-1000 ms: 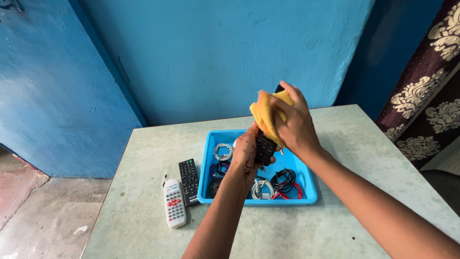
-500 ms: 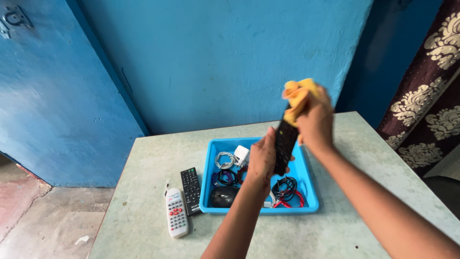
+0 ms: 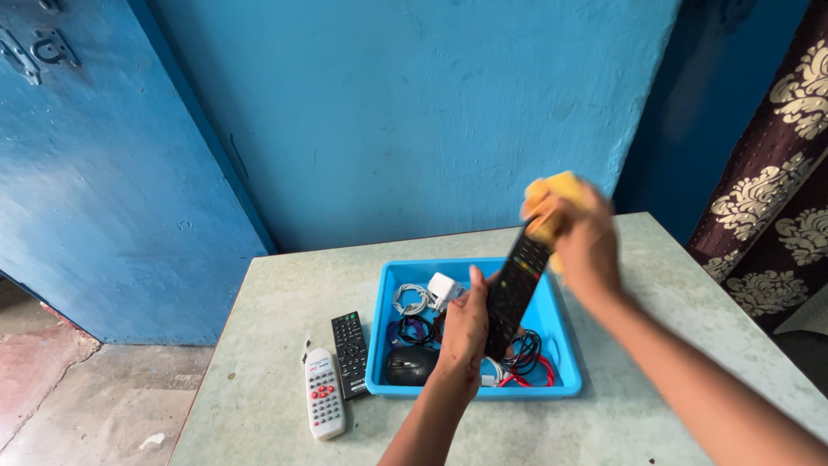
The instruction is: The person wipes down several electronic devices including remote controls and a computer mouse with a yellow cloth, and coils various cables before placing them into a blue tray.
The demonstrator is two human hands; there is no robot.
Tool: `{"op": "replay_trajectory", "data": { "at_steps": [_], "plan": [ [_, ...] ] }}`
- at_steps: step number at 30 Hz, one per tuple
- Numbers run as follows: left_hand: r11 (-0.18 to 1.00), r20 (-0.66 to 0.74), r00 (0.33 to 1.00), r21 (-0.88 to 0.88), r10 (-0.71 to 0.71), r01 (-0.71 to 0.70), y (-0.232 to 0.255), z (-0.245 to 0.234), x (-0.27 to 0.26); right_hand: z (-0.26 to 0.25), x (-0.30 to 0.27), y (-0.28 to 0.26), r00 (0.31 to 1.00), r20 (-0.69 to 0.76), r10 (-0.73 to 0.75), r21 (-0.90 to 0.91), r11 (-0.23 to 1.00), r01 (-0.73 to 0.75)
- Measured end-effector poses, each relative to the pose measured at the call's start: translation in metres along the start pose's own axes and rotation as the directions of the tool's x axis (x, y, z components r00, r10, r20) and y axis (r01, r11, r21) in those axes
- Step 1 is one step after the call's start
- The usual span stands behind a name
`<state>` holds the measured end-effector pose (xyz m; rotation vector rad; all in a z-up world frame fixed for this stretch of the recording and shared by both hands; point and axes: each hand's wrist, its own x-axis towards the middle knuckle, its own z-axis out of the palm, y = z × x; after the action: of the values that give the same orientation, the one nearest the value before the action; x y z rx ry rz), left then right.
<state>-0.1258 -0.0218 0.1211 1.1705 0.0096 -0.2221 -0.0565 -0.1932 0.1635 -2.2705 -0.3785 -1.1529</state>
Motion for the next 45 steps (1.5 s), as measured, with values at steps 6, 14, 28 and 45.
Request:
{"op": "replay_trajectory", "data": {
  "at_steps": [6, 14, 28, 45],
  "plan": [
    [0.999, -0.068, 0.997, -0.02, -0.036, 0.034, 0.003, -0.012, 0.003, -0.004, -0.05, -0.018, 0.943, 0.054, -0.328, 0.074, 0.943, 0.324],
    [0.934, 0.008, 0.993, 0.338, 0.118, -0.113, -0.004, -0.022, 0.01, -0.02, 0.0, -0.003, 0.981, 0.069, -0.182, 0.105, 0.979, 0.174],
    [0.42, 0.021, 0.738, 0.811, 0.675, -0.407, 0.049, -0.006, -0.037, -0.042, -0.007, -0.013, 0.909, 0.403, 0.109, 0.242, 0.945, -0.221],
    [0.777, -0.007, 0.855, 0.422, 0.518, -0.468, 0.031, -0.007, -0.035, -0.026, 0.007, 0.011, 0.644, 0.707, 0.293, 0.687, -0.066, -0.724]
  ]
}}
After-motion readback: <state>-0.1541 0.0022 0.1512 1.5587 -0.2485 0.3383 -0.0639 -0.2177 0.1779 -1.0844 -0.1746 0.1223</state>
